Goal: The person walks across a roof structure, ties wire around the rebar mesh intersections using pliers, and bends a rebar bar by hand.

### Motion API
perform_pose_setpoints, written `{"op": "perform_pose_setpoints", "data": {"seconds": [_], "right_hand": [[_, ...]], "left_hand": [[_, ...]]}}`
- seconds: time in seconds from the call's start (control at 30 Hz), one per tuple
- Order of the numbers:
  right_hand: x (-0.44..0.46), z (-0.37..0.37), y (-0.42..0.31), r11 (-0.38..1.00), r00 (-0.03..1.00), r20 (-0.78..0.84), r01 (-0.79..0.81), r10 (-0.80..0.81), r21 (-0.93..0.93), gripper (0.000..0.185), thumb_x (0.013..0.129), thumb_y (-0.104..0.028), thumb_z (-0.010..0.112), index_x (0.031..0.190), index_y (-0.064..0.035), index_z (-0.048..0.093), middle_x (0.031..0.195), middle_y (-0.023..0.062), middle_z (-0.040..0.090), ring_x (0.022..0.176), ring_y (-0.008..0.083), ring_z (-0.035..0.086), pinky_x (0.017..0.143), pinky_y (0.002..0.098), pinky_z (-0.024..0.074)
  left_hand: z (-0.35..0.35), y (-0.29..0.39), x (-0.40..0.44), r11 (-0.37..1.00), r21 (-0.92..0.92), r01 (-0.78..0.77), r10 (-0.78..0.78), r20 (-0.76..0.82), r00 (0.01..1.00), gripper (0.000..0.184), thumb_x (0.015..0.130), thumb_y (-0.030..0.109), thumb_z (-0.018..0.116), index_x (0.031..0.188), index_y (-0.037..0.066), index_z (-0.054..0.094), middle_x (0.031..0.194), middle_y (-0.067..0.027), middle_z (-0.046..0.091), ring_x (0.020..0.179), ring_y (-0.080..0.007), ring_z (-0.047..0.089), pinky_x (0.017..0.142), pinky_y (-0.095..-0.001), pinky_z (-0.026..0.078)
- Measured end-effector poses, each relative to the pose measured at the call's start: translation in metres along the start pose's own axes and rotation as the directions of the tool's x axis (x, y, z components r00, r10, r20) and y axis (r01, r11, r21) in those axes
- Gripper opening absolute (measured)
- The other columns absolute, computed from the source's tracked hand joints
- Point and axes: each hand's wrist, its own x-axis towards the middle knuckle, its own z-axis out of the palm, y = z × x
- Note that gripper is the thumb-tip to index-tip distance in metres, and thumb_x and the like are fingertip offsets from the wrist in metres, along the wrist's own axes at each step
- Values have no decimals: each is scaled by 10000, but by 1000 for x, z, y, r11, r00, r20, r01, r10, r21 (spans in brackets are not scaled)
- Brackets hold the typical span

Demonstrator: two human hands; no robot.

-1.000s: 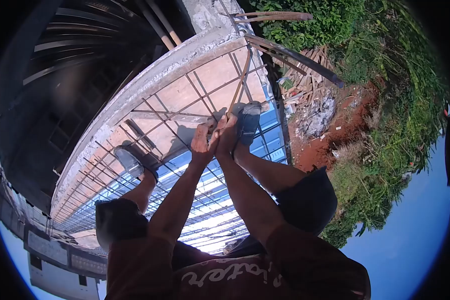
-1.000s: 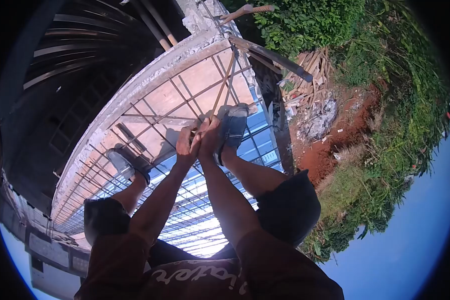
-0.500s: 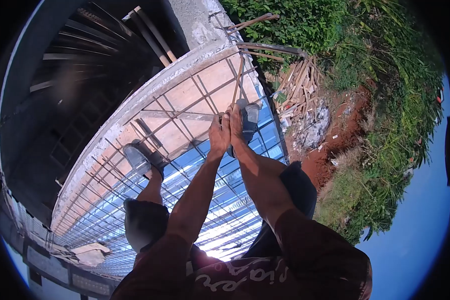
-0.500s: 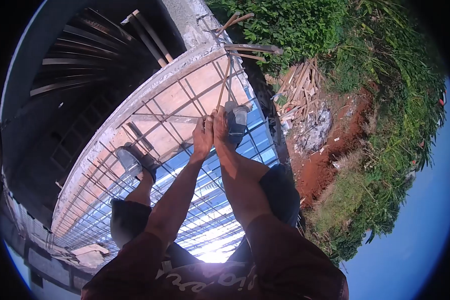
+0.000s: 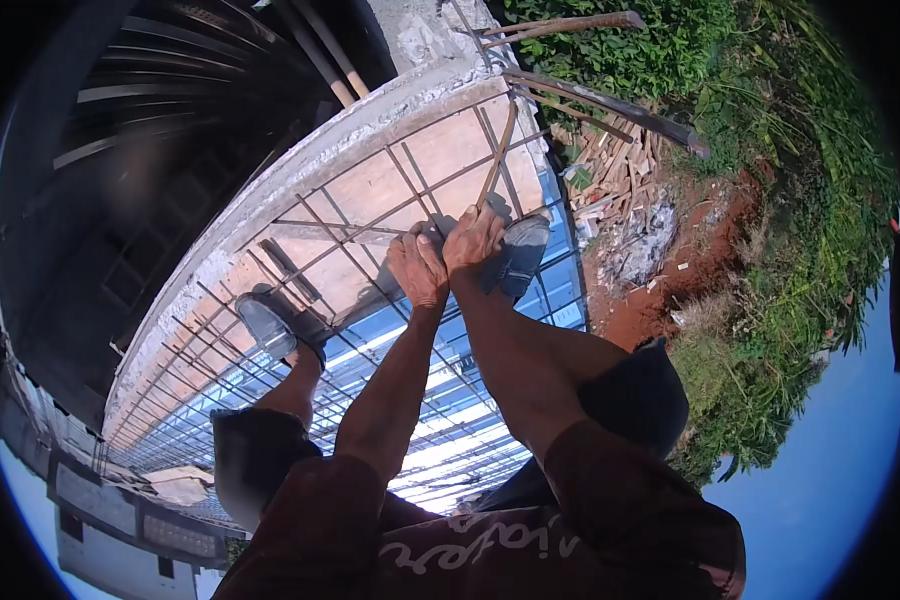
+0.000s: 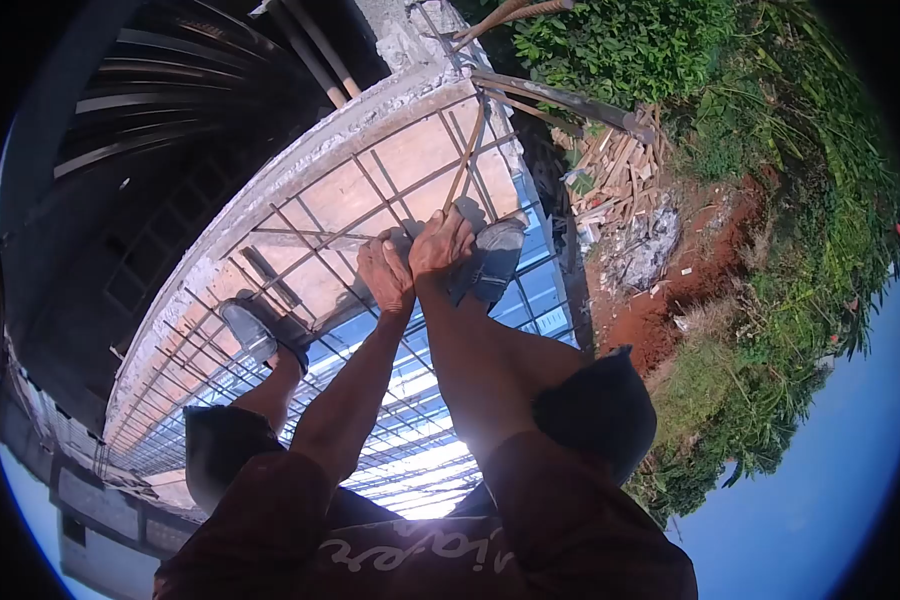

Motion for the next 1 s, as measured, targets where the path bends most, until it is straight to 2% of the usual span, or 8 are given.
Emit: {"op": "perform_pose_setpoints", "data": {"seconds": [0.17, 0.37, 0.63, 0.7, 0.77, 0.83, 0.9, 1.0], "right_hand": [[-2, 10, 0, 1000, 1000, 3, -19, 19, 13, 261, 909, -243, 448, 1089, -73, 528, 983, 154, 503, 954, 357, 482, 791, 485, 375], [-5, 44, 10, 1000, 1000, -7, 11, -11, -7, 253, 895, -234, 455, 1073, -56, 490, 991, 156, 473, 968, 345, 447, 798, 458, 335], [-5, 50, 12, 994, 997, -71, 8, 0, 113, 236, 892, -226, 482, 1070, -73, 506, 1051, 145, 533, 1035, 334, 464, 822, 459, 321], [-11, 48, 20, 992, 995, -98, 34, -22, 120, 239, 911, -242, 467, 1068, -65, 499, 984, 153, 586, 978, 343, 522, 809, 461, 356], [-1, 39, 14, 986, 989, 134, -85, 66, 144, 269, 936, -263, 428, 1075, -38, 477, 858, 166, 608, 815, 363, 576, 733, 450, 415], [1, 44, 20, 963, 1000, -23, 16, -10, 268, 338, 932, -318, 426, 957, 8, 512, 706, 190, 601, 654, 388, 573, 628, 446, 438], [15, 39, 20, 703, 894, 421, -400, 156, 588, 441, 917, -388, 435, 897, 37, 553, 613, 157, 565, 577, 274, 566, 547, 346, 439], [19, 76, 34, 748, 939, 282, -330, 197, 575, 543, 887, -448, 447, 715, 47, 589, 565, 137, 557, 532, 222, 553, 520, 322, 430]], "left_hand": [[13, -16, -24, 977, -183, 113, -121, -35, 992, 412, 934, 294, 322, 1048, -27, 553, 929, -198, 510, 872, -341, 465, 788, -437, 365], [37, -59, -1, 990, -120, -69, 55, -116, 992, 450, 910, 305, 288, 1024, -16, 582, 866, -200, 517, 858, -323, 457, 780, -405, 355], [45, -67, -7, 981, -181, -69, 34, -191, 981, 468, 922, 338, 300, 1023, -18, 587, 869, -158, 419, 811, -295, 436, 779, -404, 333], [42, -68, -16, 984, -165, -65, 31, -200, 979, 415, 935, 289, 321, 1020, -19, 585, 875, -159, 411, 819, -284, 434, 771, -397, 335], [49, -64, -10, 979, -198, -45, 4, -201, 980, 334, 935, 227, 360, 997, -12, 585, 862, -154, 417, 821, -286, 436, 767, -404, 341], [48, -63, -14, 997, -83, 8, -21, -156, 988, 272, 928, 197, 398, 973, 12, 592, 869, -149, 447, 839, -305, 451, 768, -429, 349], [49, -58, -14, 990, 137, 27, -9, -125, 992, 226, 914, 201, 442, 953, 45, 601, 878, -138, 476, 854, -325, 466, 752, -455, 358], [44, -52, -13, 985, 171, 4, 17, -121, 992, 186, 904, 203, 477, 941, 78, 610, 888, -131, 485, 872, -323, 475, 750, -470, 363]]}}
